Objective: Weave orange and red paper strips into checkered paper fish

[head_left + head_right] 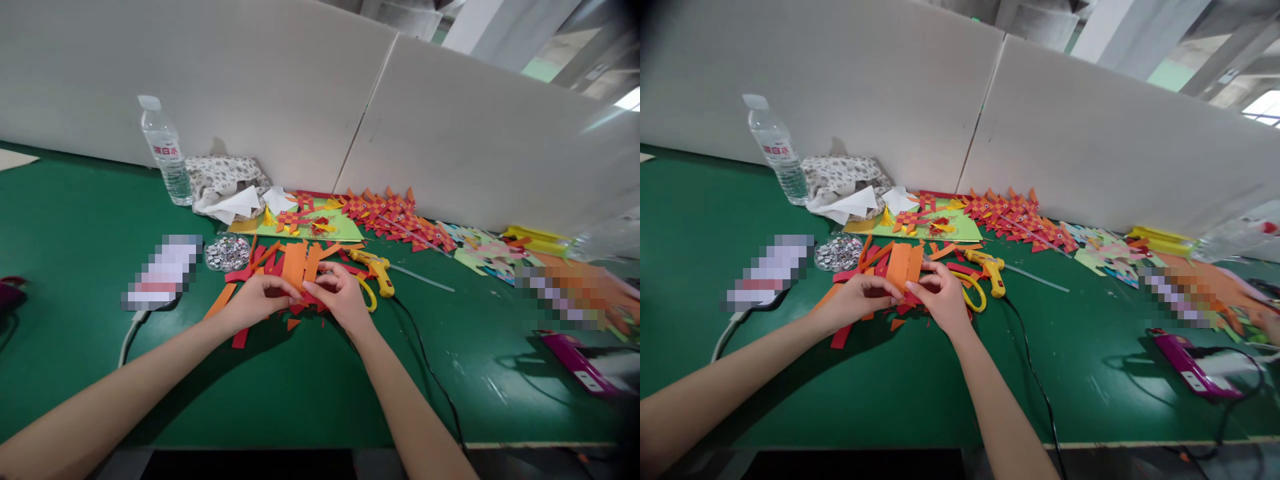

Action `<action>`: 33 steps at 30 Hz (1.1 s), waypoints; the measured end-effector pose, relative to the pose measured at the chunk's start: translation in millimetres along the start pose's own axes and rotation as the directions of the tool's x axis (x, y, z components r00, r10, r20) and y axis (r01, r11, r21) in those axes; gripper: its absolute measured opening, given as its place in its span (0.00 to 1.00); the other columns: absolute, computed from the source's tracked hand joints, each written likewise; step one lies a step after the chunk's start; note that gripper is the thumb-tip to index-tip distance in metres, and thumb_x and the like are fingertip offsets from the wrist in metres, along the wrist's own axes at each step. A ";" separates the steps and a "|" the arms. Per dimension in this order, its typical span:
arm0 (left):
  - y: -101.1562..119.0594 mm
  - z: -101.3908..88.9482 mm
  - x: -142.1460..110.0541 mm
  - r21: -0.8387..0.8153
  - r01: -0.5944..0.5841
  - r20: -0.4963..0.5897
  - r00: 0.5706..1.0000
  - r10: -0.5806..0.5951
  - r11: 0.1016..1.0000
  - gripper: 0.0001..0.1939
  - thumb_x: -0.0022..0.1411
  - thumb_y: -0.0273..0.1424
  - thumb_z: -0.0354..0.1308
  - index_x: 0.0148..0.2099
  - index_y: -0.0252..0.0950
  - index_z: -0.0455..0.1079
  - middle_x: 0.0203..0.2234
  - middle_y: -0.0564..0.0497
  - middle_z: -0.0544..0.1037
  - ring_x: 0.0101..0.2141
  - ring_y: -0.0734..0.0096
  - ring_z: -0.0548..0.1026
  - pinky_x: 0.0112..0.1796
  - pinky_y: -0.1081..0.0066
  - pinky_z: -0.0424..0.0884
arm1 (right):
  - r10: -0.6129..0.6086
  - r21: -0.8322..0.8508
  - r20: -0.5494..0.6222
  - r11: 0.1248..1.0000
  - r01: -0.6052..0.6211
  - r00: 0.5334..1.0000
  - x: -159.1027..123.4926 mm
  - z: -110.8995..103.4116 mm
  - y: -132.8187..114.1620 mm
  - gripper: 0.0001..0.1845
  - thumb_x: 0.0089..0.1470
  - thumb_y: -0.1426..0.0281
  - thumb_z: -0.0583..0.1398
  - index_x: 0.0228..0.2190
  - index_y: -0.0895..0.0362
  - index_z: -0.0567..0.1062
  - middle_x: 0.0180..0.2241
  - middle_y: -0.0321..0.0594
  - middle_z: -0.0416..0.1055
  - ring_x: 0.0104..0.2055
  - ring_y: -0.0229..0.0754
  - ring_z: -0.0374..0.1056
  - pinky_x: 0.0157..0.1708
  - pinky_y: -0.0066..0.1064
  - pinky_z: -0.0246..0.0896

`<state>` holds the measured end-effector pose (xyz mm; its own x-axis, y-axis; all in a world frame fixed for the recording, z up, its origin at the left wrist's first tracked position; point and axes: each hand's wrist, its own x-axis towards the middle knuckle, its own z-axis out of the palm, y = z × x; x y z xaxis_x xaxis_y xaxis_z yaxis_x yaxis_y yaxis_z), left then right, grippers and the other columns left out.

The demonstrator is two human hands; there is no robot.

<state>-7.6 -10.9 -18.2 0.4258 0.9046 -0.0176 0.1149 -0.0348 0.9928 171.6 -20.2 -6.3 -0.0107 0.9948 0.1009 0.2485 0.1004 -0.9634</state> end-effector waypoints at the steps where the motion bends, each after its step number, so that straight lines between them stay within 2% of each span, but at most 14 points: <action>1: -0.2 0.3 0.0 0.007 -0.005 0.004 1.000 0.005 1.000 0.04 0.49 0.26 0.61 0.29 0.38 0.76 0.27 0.52 0.81 0.30 0.70 0.77 0.35 0.73 0.72 | -0.003 -0.010 0.000 1.000 0.003 1.000 -0.3 0.4 -0.2 0.22 0.40 0.64 0.66 0.38 0.58 0.69 0.25 0.35 0.75 0.28 0.39 0.71 0.33 0.31 0.66; 5: -0.4 0.7 0.0 0.021 -0.009 0.009 1.000 0.009 1.000 0.05 0.49 0.26 0.60 0.29 0.39 0.77 0.27 0.53 0.81 0.30 0.69 0.77 0.35 0.71 0.72 | -0.005 -0.028 -0.003 1.000 0.005 1.000 -1.6 2.1 0.7 0.23 0.42 0.62 0.66 0.40 0.58 0.69 0.27 0.38 0.76 0.30 0.40 0.72 0.34 0.33 0.66; 9: -1.1 0.1 0.8 -0.022 0.013 -0.055 0.998 -0.014 1.000 0.05 0.48 0.28 0.62 0.31 0.38 0.77 0.29 0.51 0.81 0.31 0.67 0.78 0.37 0.69 0.72 | -0.033 -0.065 -0.020 0.997 0.032 0.999 -1.8 1.5 2.2 0.24 0.39 0.62 0.67 0.40 0.57 0.71 0.36 0.43 0.76 0.36 0.43 0.73 0.37 0.35 0.67; 13: -1.2 -0.9 1.5 -0.132 0.045 -0.081 0.995 -0.056 0.990 0.07 0.47 0.29 0.64 0.33 0.36 0.77 0.32 0.48 0.81 0.35 0.66 0.78 0.40 0.67 0.72 | -0.042 -0.056 0.003 0.998 0.042 0.999 -2.4 -0.1 1.0 0.20 0.43 0.66 0.65 0.40 0.57 0.72 0.32 0.42 0.76 0.34 0.42 0.73 0.37 0.35 0.68; 18: 1.2 -1.3 0.7 -0.219 0.106 -0.064 0.990 -0.123 0.970 0.07 0.46 0.28 0.64 0.32 0.36 0.77 0.30 0.49 0.80 0.33 0.68 0.77 0.38 0.70 0.72 | -0.039 -0.023 0.014 0.999 0.040 0.999 -3.5 0.6 -1.5 0.18 0.44 0.69 0.64 0.40 0.57 0.72 0.30 0.40 0.76 0.33 0.41 0.73 0.36 0.33 0.68; 21: 2.9 -1.7 0.2 -0.270 0.155 -0.021 0.986 -0.167 0.950 0.10 0.47 0.28 0.64 0.35 0.36 0.77 0.30 0.50 0.80 0.34 0.69 0.77 0.38 0.71 0.72 | -0.048 -0.041 0.029 0.998 0.049 0.998 -3.2 0.9 -1.6 0.18 0.44 0.70 0.64 0.40 0.56 0.72 0.30 0.40 0.76 0.33 0.41 0.73 0.36 0.33 0.68; 26: 4.5 -2.2 1.3 -0.341 0.206 -0.019 0.974 -0.226 0.917 0.14 0.47 0.30 0.64 0.40 0.35 0.76 0.35 0.48 0.80 0.35 0.68 0.77 0.40 0.69 0.72 | -0.090 -0.045 0.018 0.995 0.091 0.996 -2.2 0.9 -0.1 0.17 0.43 0.72 0.64 0.39 0.55 0.71 0.39 0.42 0.75 0.36 0.40 0.73 0.37 0.32 0.67; 29: 4.4 -1.7 2.0 -0.352 0.204 -0.007 0.975 -0.220 0.913 0.15 0.47 0.29 0.64 0.41 0.35 0.76 0.36 0.47 0.80 0.35 0.69 0.77 0.41 0.69 0.72 | -0.092 -0.042 0.019 0.995 0.093 0.996 -2.0 1.9 0.2 0.17 0.43 0.71 0.64 0.38 0.55 0.71 0.41 0.43 0.74 0.36 0.40 0.73 0.37 0.32 0.67; 31: 4.5 -2.0 2.2 -0.360 0.181 -0.014 0.980 -0.199 0.915 0.15 0.47 0.29 0.64 0.41 0.35 0.76 0.37 0.47 0.80 0.36 0.69 0.77 0.42 0.69 0.72 | -0.083 -0.015 0.000 0.996 0.083 0.997 -1.8 3.0 0.3 0.18 0.43 0.70 0.64 0.39 0.56 0.70 0.39 0.42 0.74 0.36 0.41 0.72 0.36 0.32 0.67; 33: 5.0 -3.9 2.8 -0.375 0.120 -0.075 0.984 -0.159 0.919 0.15 0.47 0.29 0.65 0.40 0.35 0.76 0.39 0.47 0.80 0.35 0.69 0.77 0.40 0.70 0.72 | -0.074 0.022 -0.064 0.997 0.075 0.995 -1.4 4.2 1.2 0.21 0.43 0.68 0.64 0.41 0.55 0.68 0.34 0.40 0.75 0.33 0.40 0.72 0.34 0.31 0.67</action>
<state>-9.4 -6.9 -12.8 0.3341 0.9278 -0.1661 -0.1802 0.2358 0.9549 167.9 -21.4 -8.7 0.0331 0.9818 0.1872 0.2260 0.1751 -0.9583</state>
